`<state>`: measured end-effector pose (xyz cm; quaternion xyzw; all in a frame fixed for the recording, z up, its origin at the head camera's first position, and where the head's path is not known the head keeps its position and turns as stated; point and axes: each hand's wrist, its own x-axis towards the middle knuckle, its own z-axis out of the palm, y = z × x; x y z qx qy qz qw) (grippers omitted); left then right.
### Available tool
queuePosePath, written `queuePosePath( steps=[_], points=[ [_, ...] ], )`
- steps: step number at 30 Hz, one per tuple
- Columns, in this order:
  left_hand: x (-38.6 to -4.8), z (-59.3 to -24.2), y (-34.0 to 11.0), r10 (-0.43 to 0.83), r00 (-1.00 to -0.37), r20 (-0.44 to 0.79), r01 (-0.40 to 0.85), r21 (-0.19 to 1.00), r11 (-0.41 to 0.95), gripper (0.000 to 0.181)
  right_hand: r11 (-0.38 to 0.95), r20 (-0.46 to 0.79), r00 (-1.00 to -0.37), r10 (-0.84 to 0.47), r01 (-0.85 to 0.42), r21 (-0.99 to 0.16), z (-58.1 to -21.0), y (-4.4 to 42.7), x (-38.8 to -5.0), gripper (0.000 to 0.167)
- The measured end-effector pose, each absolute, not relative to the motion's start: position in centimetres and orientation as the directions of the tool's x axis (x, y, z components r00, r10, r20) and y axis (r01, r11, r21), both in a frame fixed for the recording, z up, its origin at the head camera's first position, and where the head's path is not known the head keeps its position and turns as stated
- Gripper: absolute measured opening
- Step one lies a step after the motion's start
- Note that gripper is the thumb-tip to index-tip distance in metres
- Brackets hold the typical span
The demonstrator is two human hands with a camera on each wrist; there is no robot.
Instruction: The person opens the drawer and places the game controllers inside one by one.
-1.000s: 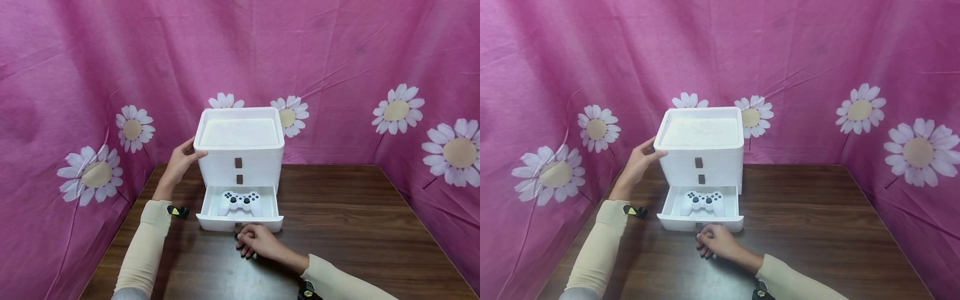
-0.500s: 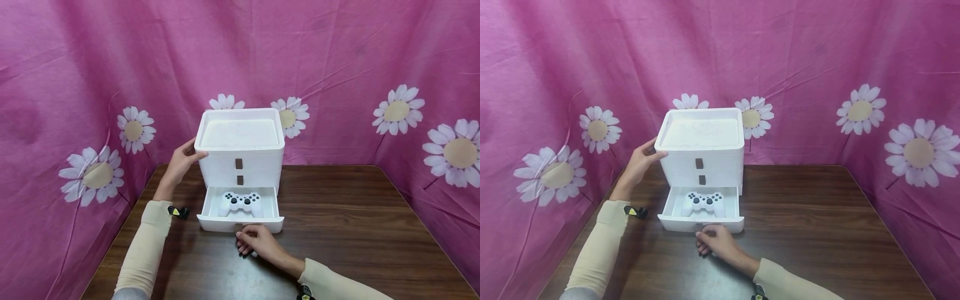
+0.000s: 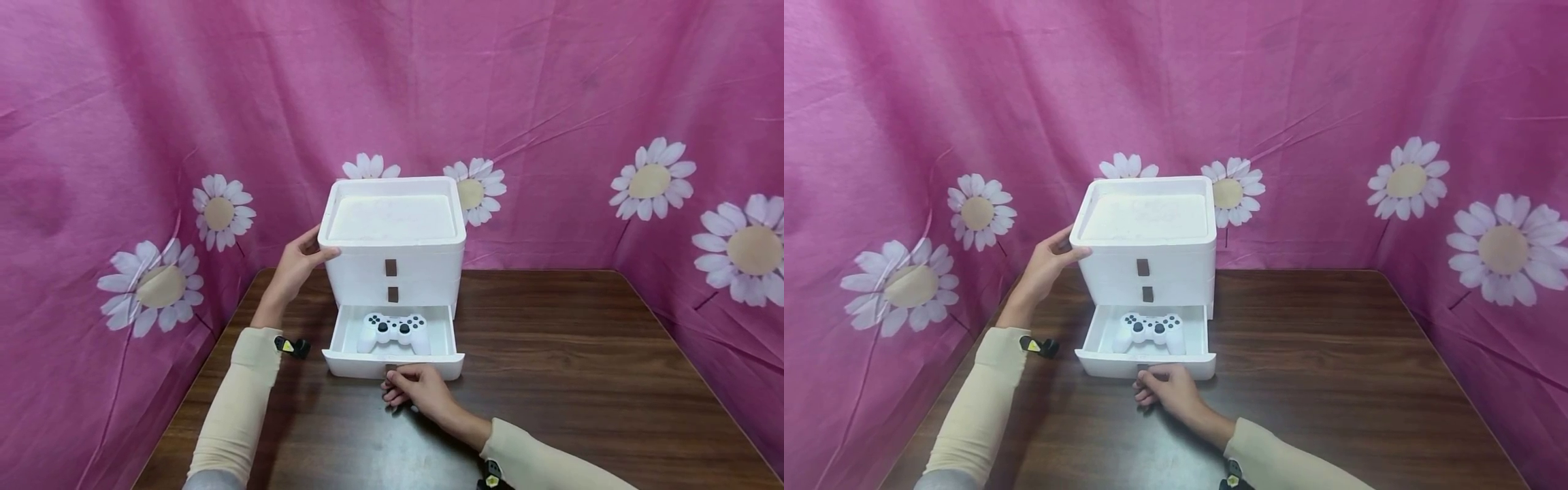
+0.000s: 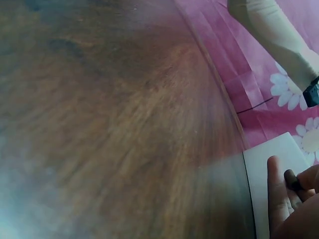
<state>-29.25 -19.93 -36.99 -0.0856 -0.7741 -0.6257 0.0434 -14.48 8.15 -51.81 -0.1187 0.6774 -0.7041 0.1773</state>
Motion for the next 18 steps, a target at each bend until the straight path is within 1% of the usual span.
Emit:
queuePosePath(
  steps=[6, 18],
  points=[
    [-29.2, -37.0, -19.9, 0.077, -0.981, 0.179, 0.191, 0.959, 0.208, 0.082, -0.001, -0.052, -0.93, -0.365, 0.056, -0.998, -51.7, 8.1, -15.8, 0.032],
    [-29.2, -36.9, -19.8, 0.069, -0.985, 0.157, 0.168, 0.962, 0.216, 0.082, -0.035, -0.037, -0.957, -0.286, 0.049, -0.998, -52.4, 7.5, -21.0, 0.029]
  ],
)
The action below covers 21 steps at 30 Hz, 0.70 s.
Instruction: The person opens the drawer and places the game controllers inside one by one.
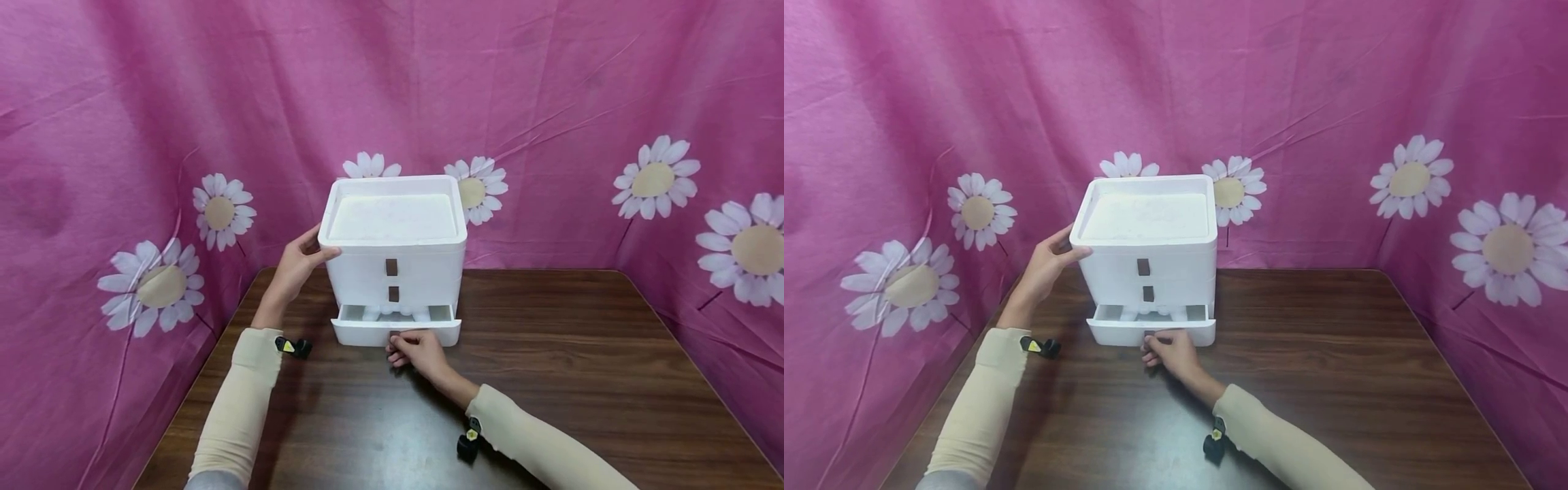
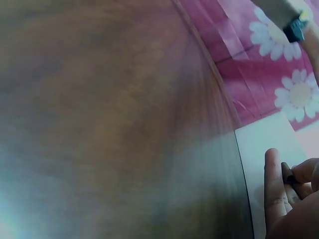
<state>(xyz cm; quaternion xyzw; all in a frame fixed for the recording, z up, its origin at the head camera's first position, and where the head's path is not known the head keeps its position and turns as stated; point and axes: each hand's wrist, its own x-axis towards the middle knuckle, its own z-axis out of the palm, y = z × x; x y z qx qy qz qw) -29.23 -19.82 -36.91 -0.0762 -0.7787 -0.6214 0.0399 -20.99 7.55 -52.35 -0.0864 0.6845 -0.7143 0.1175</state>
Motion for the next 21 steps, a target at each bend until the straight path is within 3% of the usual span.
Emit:
queuePosePath(
  steps=[13, 21],
  points=[
    [-29.1, -36.8, -19.7, 0.075, -0.983, 0.17, 0.183, 0.96, 0.211, 0.082, -0.025, -0.043, -0.984, -0.174, 0.048, -0.999, -52.1, 7.1, -25.2, 0.027],
    [-29.1, -37.0, -19.8, 0.079, -0.983, 0.168, 0.181, 0.962, 0.204, 0.082, 0.019, -0.059, -0.978, -0.202, 0.056, -0.998, -52.3, 7.2, -25.9, 0.029]
  ],
)
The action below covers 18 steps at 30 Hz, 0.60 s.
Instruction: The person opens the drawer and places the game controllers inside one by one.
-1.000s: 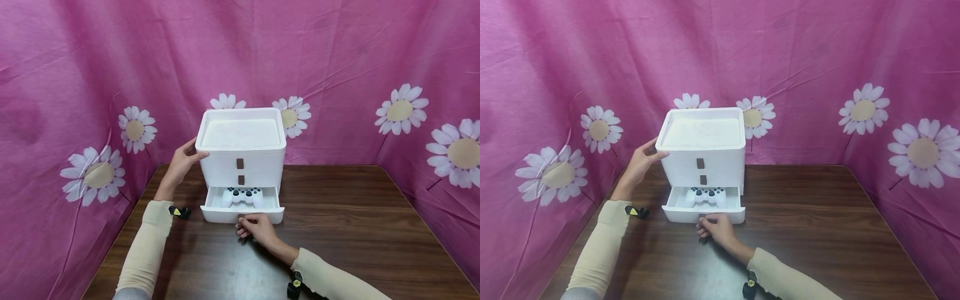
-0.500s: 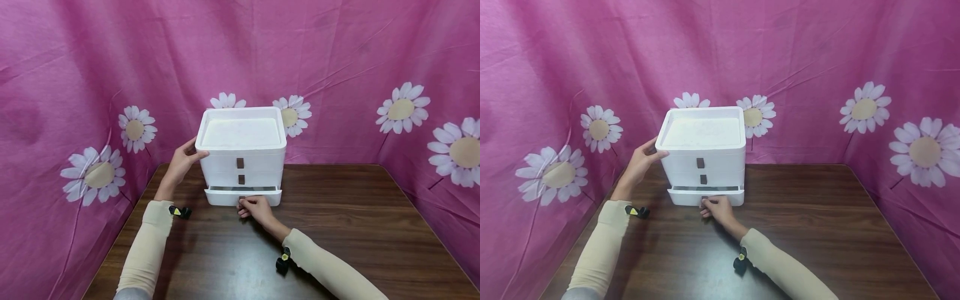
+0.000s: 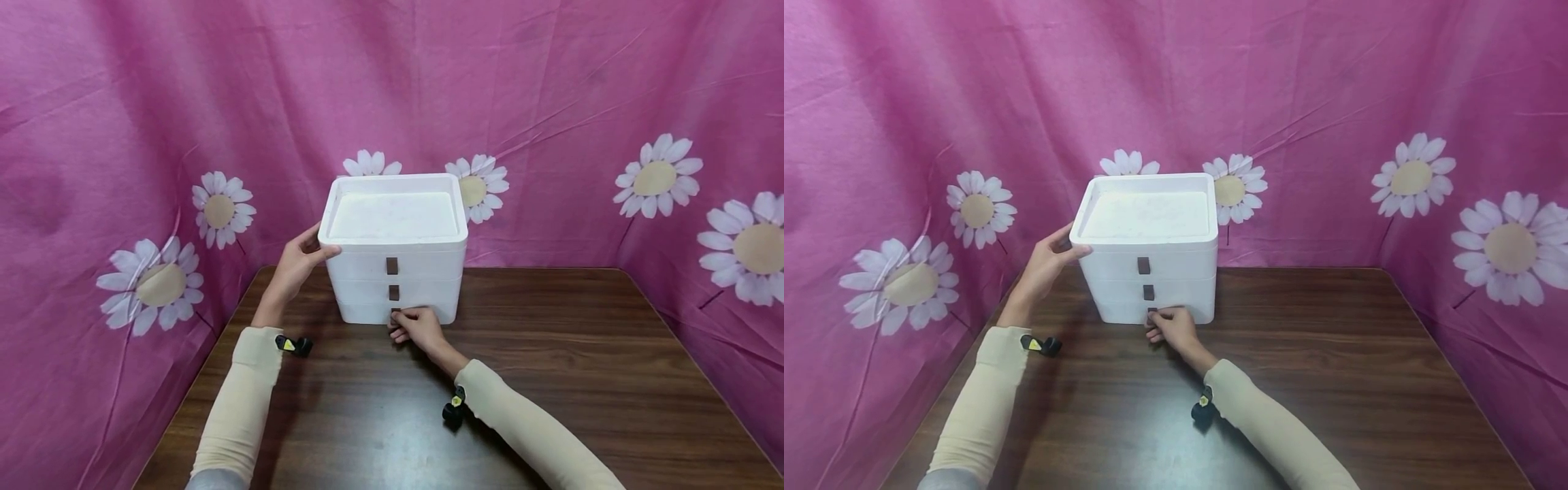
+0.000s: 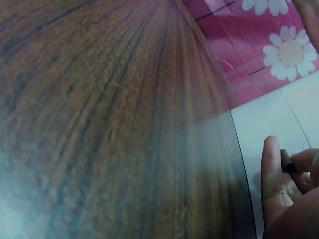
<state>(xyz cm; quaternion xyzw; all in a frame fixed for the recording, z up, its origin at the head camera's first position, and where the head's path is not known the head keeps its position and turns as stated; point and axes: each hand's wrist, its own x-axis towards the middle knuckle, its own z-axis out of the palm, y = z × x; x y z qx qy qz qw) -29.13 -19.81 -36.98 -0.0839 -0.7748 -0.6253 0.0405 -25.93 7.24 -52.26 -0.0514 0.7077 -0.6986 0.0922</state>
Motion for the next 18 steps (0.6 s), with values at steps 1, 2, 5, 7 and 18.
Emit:
queuePosePath(
  steps=[1, 2, 5, 7, 18],
  points=[
    [-29.2, -37.0, -19.8, 0.079, -0.983, 0.167, 0.18, 0.962, 0.206, 0.082, 0.021, -0.057, -0.977, -0.207, 0.054, -0.998, -52.2, 7.3, -26.0, 0.03],
    [-29.3, -37.1, -19.7, 0.077, -0.983, 0.168, 0.181, 0.962, 0.207, 0.082, 0.027, -0.057, -0.975, -0.214, 0.052, -0.998, -52.2, 7.4, -26.0, 0.031],
    [-29.4, -37.3, -19.5, 0.077, -0.981, 0.175, 0.188, 0.959, 0.21, 0.083, 0.053, -0.075, -0.968, -0.241, 0.064, -0.997, -52.1, 7.9, -26.1, 0.032],
    [-29.3, -37.6, -19.4, 0.066, -0.981, 0.185, 0.195, 0.956, 0.218, 0.083, 0.08, -0.092, -0.959, -0.267, 0.073, -0.994, -52.1, 8.6, -25.9, 0.032],
    [-26.3, -40.0, -20.8, -0.081, -0.901, 0.425, 0.376, 0.862, 0.34, 0.04, 0.264, 0.01, -0.923, -0.385, -0.12, -0.957, -49.2, 19.0, -24.9, 0.029]
  ],
)
